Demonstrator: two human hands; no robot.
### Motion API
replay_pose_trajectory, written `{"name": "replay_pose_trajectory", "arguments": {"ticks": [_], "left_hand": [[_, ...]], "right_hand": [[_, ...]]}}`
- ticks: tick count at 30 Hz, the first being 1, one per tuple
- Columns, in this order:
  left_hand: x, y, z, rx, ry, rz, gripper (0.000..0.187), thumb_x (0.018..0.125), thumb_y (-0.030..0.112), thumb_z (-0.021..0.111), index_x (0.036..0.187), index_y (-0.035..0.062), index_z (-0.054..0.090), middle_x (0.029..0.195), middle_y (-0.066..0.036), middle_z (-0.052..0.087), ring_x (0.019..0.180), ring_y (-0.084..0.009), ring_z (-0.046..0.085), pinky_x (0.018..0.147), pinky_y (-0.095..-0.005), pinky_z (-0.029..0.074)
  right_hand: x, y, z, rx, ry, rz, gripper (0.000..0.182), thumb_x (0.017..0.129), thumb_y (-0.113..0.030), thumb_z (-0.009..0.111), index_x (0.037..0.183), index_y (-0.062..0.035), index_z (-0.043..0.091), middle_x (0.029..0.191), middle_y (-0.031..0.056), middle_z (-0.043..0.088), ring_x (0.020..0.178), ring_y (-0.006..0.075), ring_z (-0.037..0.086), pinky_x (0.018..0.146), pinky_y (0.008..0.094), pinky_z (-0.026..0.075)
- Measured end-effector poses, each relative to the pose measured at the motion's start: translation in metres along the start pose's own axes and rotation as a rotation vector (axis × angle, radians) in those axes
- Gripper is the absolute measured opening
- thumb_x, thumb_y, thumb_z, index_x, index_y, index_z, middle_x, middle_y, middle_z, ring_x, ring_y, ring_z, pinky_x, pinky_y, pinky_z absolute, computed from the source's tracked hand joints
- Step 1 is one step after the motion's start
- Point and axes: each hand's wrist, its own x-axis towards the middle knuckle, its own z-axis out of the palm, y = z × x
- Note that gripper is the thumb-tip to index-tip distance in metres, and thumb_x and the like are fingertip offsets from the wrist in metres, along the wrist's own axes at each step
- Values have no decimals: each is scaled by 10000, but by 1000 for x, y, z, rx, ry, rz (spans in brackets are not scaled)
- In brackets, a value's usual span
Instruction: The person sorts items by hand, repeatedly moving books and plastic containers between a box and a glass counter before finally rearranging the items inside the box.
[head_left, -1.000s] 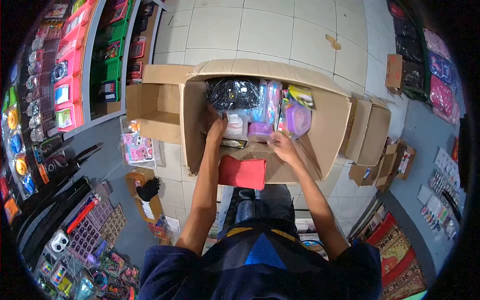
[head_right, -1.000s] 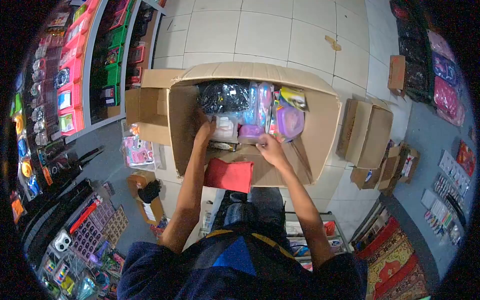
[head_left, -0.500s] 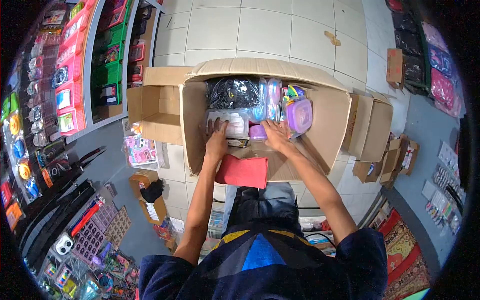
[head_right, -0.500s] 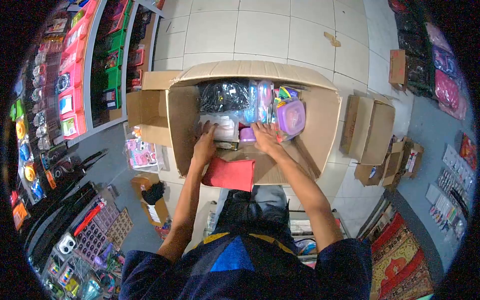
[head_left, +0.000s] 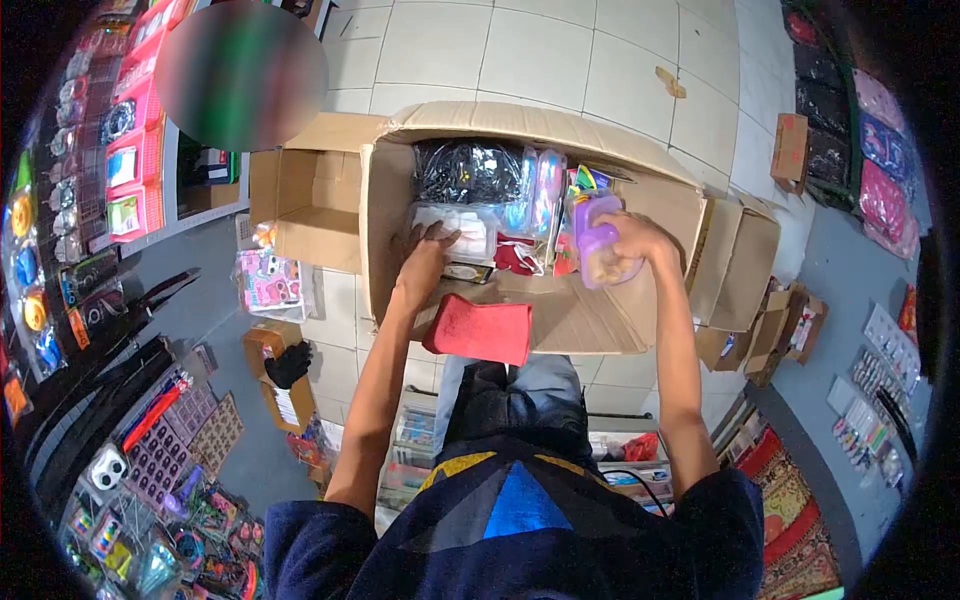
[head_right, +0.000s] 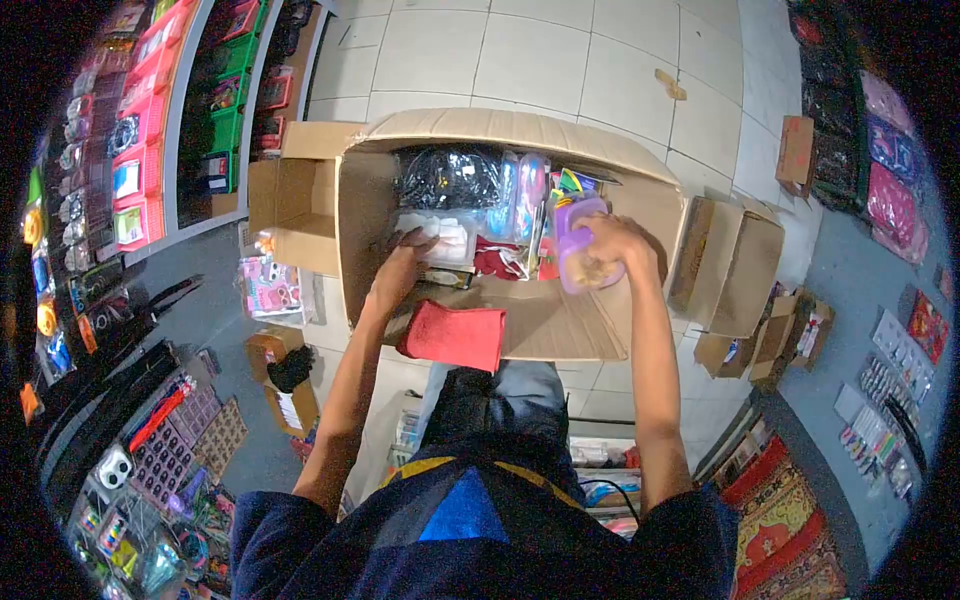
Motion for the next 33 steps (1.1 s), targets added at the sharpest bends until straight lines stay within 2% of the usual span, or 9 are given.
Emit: {"name": "replay_pose_trajectory", "arguments": {"ticks": [4, 8, 11, 13, 17, 19, 20, 24, 33], "left_hand": [[-1, 9, -8, -82, 28, -31, 444, 740, 144, 572, 1171, 85, 480, 1223, -186, 418, 1150, -353, 359, 977, -425, 261], [-13, 48, -38, -131, 244, -270, 394, 792, 218, 555, 1097, -15, 466, 1111, -268, 459, 1036, -401, 438, 866, -420, 373], [-26, 64, -36, -174, 372, -531, 449, 806, 288, 551, 1011, -94, 433, 928, -308, 510, 857, -441, 507, 738, -449, 417], [-31, 60, -25, -213, 295, -681, 455, 791, 283, 562, 969, -115, 430, 875, -323, 518, 814, -453, 514, 725, -461, 419], [-18, 48, 16, -469, 326, -974, 545, 789, 342, 566, 987, -155, 464, 952, -294, 542, 870, -390, 545, 771, -412, 424], [-12, 37, 17, -1174, 456, -1074, 555, 788, 376, 565, 1106, -60, 435, 1105, -202, 477, 1006, -322, 465, 821, -409, 402], [-9, 31, 17, -1534, 514, -1091, 572, 788, 393, 564, 1165, -13, 420, 1182, -156, 445, 1074, -287, 425, 845, -408, 391], [-2, 34, -1, -1518, 245, -1207, 506, 795, 345, 563, 1219, 118, 404, 1253, -47, 372, 1139, -214, 336, 856, -362, 364], [-20, 45, 7, -1530, 597, -1043, 363, 775, 98, 578, 1102, 20, 439, 1051, -96, 500, 947, -229, 496, 853, -376, 397]], "right_hand": [[13, -2, -1, 35, 124, -2, 477, 646, 5, 550, 1104, -121, 506, 1118, 149, 493, 1105, 306, 426, 922, 367, 352], [-6, -29, 18, -120, 837, 119, 395, 667, 12, 537, 1052, -71, 507, 1070, 175, 503, 1037, 336, 457, 875, 401, 373], [-10, -72, 33, 216, 761, -34, 353, 690, 10, 515, 1035, -64, 512, 1040, 186, 521, 979, 341, 492, 825, 403, 397], [-1, -101, 57, 602, 347, 54, 258, 752, -113, 563, 996, -41, 527, 932, 156, 572, 934, 240, 537, 827, 355, 398], [70, -128, 124, 965, 190, 265, 445, 738, -362, 619, 1054, -65, 519, 1049, 107, 557, 974, 216, 517, 798, 337, 391], [96, -131, 136, 1212, 155, 385, 512, 720, -416, 633, 1080, -72, 515, 1068, 88, 555, 974, 202, 512, 803, 318, 381], [109, -131, 141, 1337, 136, 424, 536, 713, -422, 638, 1097, -71, 509, 1077, 84, 552, 973, 202, 511, 807, 308, 375], [110, -130, 145, 1501, 40, 354, 464, 700, -402, 653, 1027, -86, 565, 982, 35, 549, 911, 156, 481, 824, 317, 352], [72, -120, 154, 1646, 13, 143, 319, 709, -253, 649, 974, -123, 528, 900, -14, 516, 893, 116, 462, 798, 327, 351]]}}
